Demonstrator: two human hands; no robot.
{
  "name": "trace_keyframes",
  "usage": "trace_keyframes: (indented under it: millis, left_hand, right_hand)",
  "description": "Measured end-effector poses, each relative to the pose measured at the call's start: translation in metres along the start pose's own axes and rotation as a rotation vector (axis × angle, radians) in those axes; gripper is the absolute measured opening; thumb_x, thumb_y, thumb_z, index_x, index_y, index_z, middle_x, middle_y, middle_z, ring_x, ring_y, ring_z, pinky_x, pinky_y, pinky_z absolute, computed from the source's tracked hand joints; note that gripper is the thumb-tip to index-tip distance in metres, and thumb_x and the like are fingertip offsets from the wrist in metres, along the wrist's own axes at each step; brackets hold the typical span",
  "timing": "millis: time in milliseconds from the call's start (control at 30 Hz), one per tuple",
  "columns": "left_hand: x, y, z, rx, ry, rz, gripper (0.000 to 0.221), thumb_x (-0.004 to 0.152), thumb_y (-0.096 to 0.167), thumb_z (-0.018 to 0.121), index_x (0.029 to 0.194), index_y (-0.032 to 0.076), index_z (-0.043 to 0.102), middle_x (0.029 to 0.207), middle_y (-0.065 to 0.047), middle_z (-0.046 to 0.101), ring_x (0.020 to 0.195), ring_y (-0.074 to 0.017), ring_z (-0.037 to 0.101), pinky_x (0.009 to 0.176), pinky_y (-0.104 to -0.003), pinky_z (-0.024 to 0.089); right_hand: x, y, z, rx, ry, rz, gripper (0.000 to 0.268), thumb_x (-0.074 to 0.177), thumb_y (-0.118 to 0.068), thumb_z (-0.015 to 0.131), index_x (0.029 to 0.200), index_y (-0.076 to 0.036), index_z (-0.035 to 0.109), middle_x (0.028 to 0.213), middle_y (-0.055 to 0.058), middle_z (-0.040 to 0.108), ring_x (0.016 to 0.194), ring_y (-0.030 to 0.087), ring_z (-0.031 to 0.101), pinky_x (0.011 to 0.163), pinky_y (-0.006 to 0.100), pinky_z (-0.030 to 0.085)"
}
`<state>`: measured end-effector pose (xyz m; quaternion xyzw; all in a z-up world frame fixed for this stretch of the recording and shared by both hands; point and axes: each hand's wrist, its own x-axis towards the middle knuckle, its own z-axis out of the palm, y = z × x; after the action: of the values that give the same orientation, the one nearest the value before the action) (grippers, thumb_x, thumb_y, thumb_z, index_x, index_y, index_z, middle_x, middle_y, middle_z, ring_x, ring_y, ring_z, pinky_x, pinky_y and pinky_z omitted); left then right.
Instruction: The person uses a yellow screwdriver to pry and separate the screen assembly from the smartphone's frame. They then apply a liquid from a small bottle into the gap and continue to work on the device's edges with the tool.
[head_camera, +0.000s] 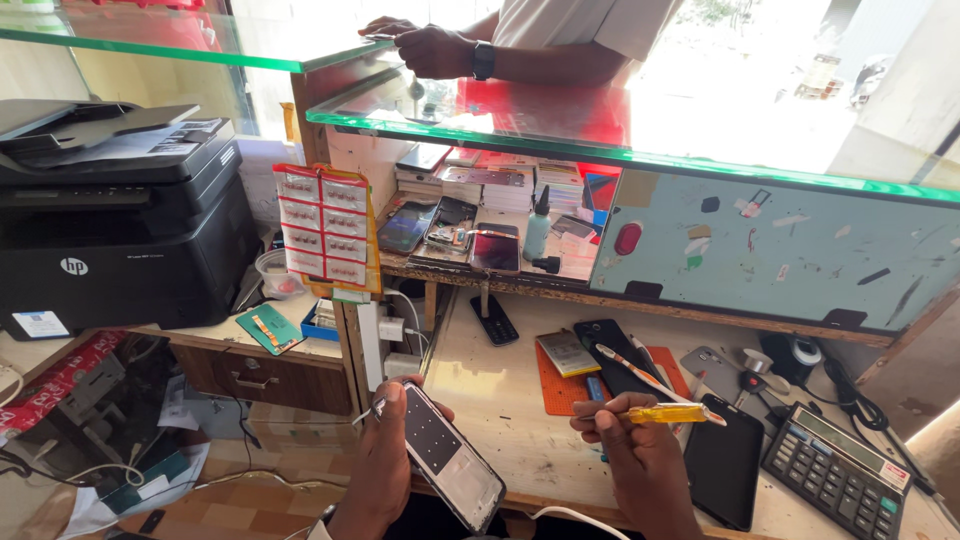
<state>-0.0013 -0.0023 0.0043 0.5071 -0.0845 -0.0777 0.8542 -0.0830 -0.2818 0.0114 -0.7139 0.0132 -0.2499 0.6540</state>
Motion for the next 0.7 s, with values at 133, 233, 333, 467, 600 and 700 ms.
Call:
trace_keyframes:
  millis: [133, 233, 333, 467, 600, 700]
  left_hand:
    - [-0.002, 0.002, 0.000, 0.031, -0.008, 0.029, 0.059, 0.098, 0.054, 0.037, 0.130, 0.006, 0.049, 0.090, -0.017, 0.071, 0.072, -0.0191, 0.071, 0.063, -0.033, 0.061]
    - [-0.004, 0.006, 0.002, 0.021, -0.015, 0.017, 0.059, 0.096, 0.054, 0.038, 0.130, 0.006, 0.048, 0.091, -0.016, 0.070, 0.073, -0.0217, 0.073, 0.060, -0.034, 0.062]
    - [-0.006, 0.009, 0.004, 0.015, 0.005, -0.021, 0.060, 0.094, 0.055, 0.038, 0.130, 0.008, 0.048, 0.089, -0.014, 0.066, 0.073, -0.0250, 0.076, 0.055, -0.037, 0.062]
    - [-0.007, 0.005, 0.003, -0.008, 0.032, 0.011, 0.058, 0.096, 0.054, 0.040, 0.128, 0.006, 0.050, 0.089, -0.010, 0.062, 0.074, -0.0256, 0.076, 0.054, -0.036, 0.061]
    - [-0.004, 0.001, 0.002, -0.055, 0.033, 0.001, 0.057, 0.096, 0.053, 0.041, 0.129, 0.008, 0.050, 0.088, -0.008, 0.061, 0.072, -0.0269, 0.075, 0.055, -0.038, 0.061]
    - [-0.001, 0.001, 0.001, -0.106, 0.008, 0.032, 0.055, 0.095, 0.052, 0.042, 0.129, 0.009, 0.045, 0.087, -0.011, 0.061, 0.070, -0.0279, 0.074, 0.060, -0.039, 0.062]
  right_hand:
    - [0.000, -0.006, 0.002, -0.097, -0.004, 0.052, 0.020, 0.099, -0.020, 0.054, 0.105, -0.001, 0.054, 0.105, 0.019, 0.075, 0.098, 0.021, 0.077, 0.087, 0.034, 0.061]
    - [0.000, -0.010, 0.005, -0.130, -0.005, 0.074, 0.021, 0.099, -0.021, 0.054, 0.104, -0.001, 0.055, 0.105, 0.018, 0.075, 0.098, 0.021, 0.077, 0.088, 0.034, 0.062]
    - [0.000, -0.013, 0.006, -0.146, -0.019, 0.069, 0.021, 0.098, -0.021, 0.054, 0.104, 0.000, 0.055, 0.105, 0.018, 0.074, 0.097, 0.021, 0.077, 0.088, 0.034, 0.063]
    - [-0.003, -0.015, 0.008, -0.131, 0.003, 0.107, 0.021, 0.098, -0.020, 0.054, 0.105, 0.000, 0.055, 0.103, 0.018, 0.072, 0.096, 0.021, 0.077, 0.087, 0.034, 0.063]
    - [-0.002, -0.015, 0.009, -0.100, 0.014, 0.091, 0.019, 0.097, -0.017, 0.054, 0.106, 0.000, 0.054, 0.102, 0.017, 0.071, 0.095, 0.021, 0.077, 0.085, 0.035, 0.064]
    - [-0.001, -0.013, 0.008, -0.120, 0.002, 0.097, 0.018, 0.098, -0.016, 0.054, 0.106, 0.000, 0.056, 0.099, 0.015, 0.073, 0.095, 0.020, 0.077, 0.085, 0.033, 0.064]
